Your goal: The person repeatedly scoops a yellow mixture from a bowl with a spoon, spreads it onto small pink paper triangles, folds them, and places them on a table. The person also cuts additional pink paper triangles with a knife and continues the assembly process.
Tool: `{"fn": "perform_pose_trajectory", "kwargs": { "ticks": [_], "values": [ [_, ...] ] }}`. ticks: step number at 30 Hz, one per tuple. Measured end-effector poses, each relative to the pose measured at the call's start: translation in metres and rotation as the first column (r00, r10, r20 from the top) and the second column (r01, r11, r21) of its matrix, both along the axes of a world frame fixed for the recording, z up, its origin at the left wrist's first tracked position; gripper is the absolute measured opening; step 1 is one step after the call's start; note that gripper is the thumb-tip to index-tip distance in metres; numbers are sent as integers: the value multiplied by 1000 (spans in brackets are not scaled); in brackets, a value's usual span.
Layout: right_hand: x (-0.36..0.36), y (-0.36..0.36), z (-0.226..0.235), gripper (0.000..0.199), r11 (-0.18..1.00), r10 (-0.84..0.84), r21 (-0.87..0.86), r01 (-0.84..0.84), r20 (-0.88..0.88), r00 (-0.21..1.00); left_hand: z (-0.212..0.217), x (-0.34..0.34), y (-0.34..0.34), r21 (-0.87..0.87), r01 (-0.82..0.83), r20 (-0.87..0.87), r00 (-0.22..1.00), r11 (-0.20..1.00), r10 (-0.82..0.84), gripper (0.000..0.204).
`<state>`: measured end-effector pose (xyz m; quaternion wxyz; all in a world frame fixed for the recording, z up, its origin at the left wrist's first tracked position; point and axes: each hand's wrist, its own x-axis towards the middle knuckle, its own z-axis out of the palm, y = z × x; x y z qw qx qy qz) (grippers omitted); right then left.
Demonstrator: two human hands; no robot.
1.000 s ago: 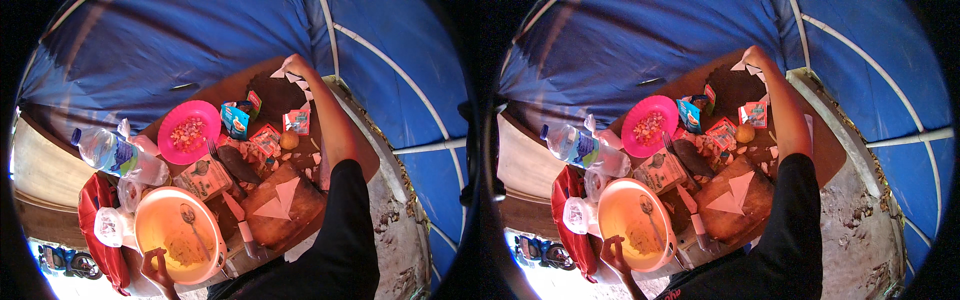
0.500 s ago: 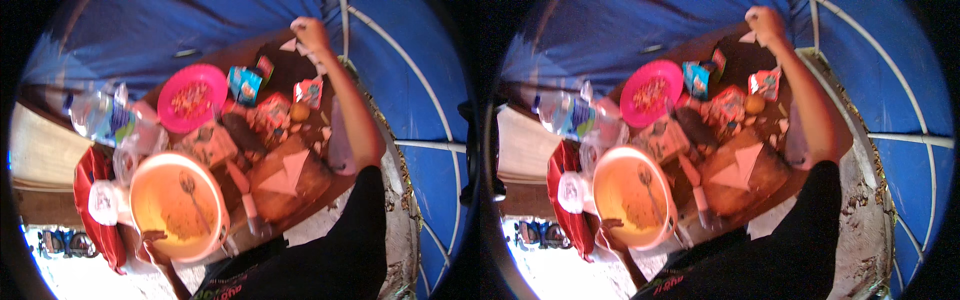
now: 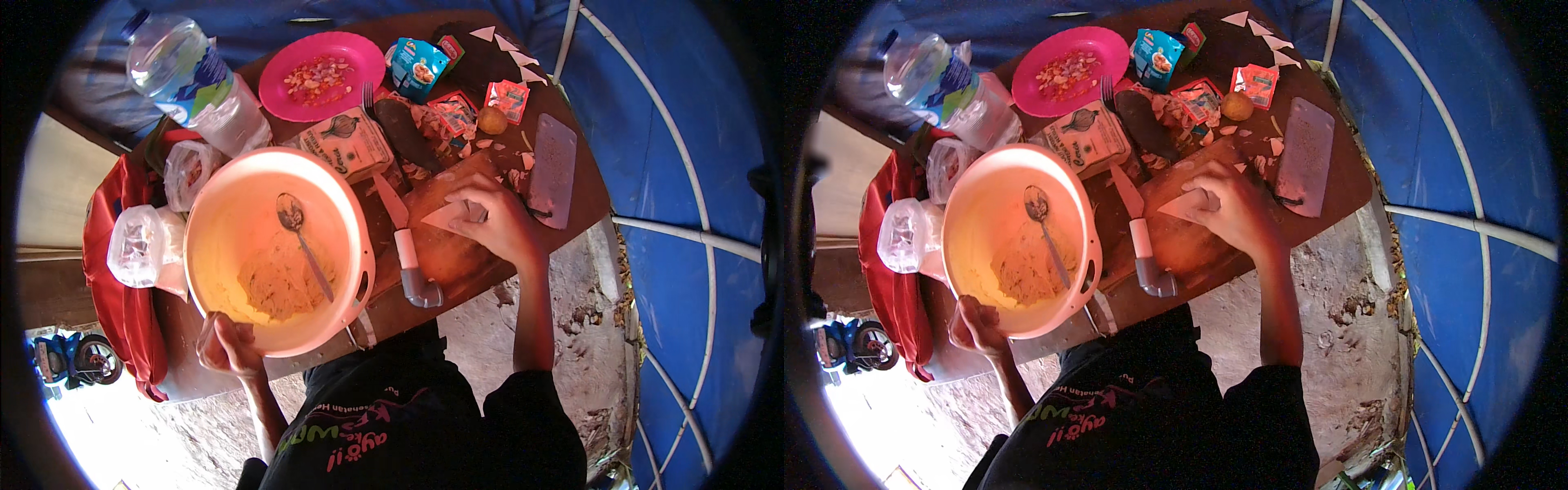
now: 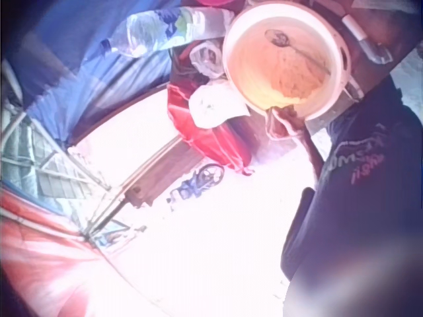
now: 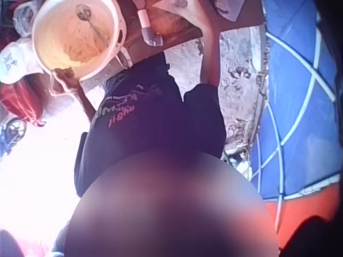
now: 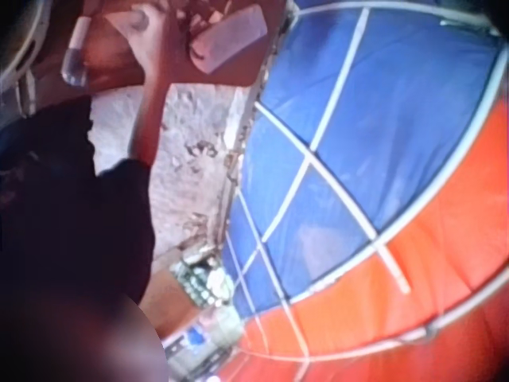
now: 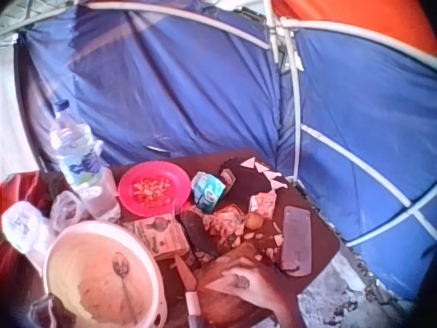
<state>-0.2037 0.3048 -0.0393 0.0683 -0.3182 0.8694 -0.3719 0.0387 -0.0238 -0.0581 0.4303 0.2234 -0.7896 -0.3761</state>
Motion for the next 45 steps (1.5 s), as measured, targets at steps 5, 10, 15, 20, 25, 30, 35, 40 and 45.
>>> {"fn": "perform_pose_trajectory", "kwargs": {
  "ticks": [5,10,15,20,25,30,35,40,45],
  "values": [
    [-26,-4,-5,25,985,82,134,-108,185,979,9,0,-1,65,75,87,993,995,-80,42],
    [-44,-17,7,15,935,152,269,-232,289,945,25,1,1,133,150,132,977,980,-168,27],
    [-18,-30,64,12,985,159,-1,-172,381,911,45,6,0,376,184,72,971,908,-227,20],
    [35,-77,119,13,908,66,-418,-15,109,992,60,-3,-10,537,410,-156,907,737,-392,26],
    [67,-169,99,12,804,440,-519,-291,191,877,63,-12,-10,595,576,-200,782,560,-591,50],
    [80,-193,76,15,863,289,-457,-214,100,952,56,-4,-11,757,438,-295,892,485,-344,19],
    [94,-127,44,27,952,-265,-119,284,149,953,53,8,-29,791,355,-303,935,499,-185,22],
    [114,-80,-13,40,851,-520,89,518,4,854,50,0,-38,758,337,-328,937,558,-120,28],
    [119,-64,-17,21,903,-418,22,428,265,869,46,-13,-44,731,365,-365,923,577,-121,30]
  ]
}}
